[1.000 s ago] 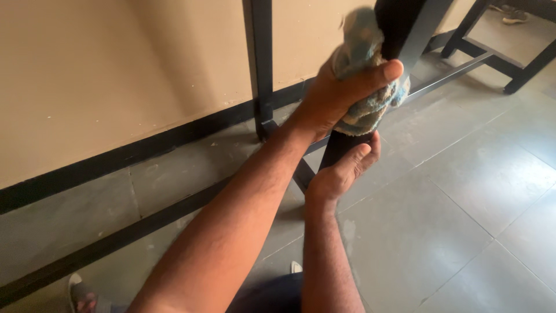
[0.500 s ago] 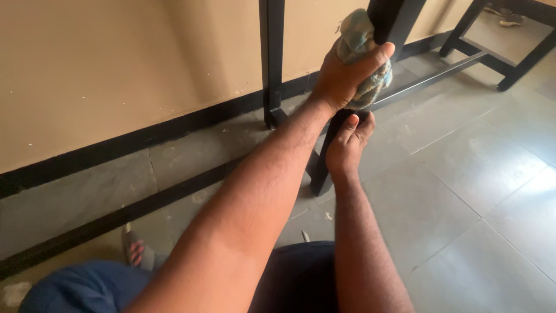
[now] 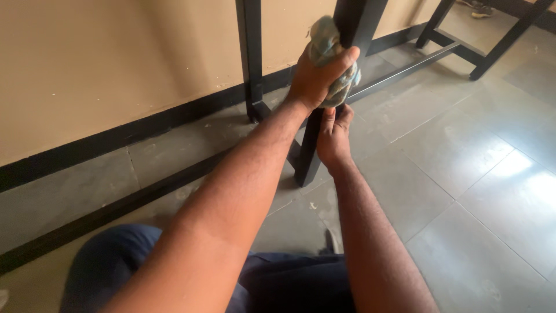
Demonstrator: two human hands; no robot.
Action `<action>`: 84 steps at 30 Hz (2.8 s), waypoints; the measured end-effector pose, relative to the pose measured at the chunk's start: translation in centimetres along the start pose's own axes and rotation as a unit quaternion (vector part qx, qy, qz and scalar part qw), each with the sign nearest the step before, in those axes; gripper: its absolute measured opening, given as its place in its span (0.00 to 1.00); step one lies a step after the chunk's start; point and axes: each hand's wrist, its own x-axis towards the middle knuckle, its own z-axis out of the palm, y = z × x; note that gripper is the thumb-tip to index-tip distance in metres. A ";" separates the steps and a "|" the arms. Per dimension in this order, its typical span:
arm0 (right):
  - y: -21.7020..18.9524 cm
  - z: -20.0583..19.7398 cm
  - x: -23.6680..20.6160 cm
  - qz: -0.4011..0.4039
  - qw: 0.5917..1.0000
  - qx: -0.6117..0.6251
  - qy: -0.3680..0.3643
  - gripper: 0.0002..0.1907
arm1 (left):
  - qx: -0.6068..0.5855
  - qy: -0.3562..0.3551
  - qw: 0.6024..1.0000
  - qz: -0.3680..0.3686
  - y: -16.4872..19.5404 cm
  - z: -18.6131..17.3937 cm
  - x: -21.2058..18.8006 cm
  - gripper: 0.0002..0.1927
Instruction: The person sits on the floor and wipes the black metal legs and frame of a table with a cloth, moving along the lower rails and then rubbing the vertical legs section by section.
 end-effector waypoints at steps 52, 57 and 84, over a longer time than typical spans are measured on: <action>6.6 -0.1 -1.2 -0.002 0.999 -0.038 -0.006 0.30 | 0.500 -0.091 0.847 -0.156 -26.1 -13.9 -9.4 0.36; 6.2 -0.1 -1.2 -0.003 1.000 -0.001 -0.014 0.30 | 0.424 -0.139 0.888 -0.114 -23.9 -12.4 -14.2 0.30; -9.2 -6.2 0.6 -0.154 0.983 -0.035 0.092 0.15 | 0.021 0.035 0.989 0.143 3.1 -0.2 3.9 0.33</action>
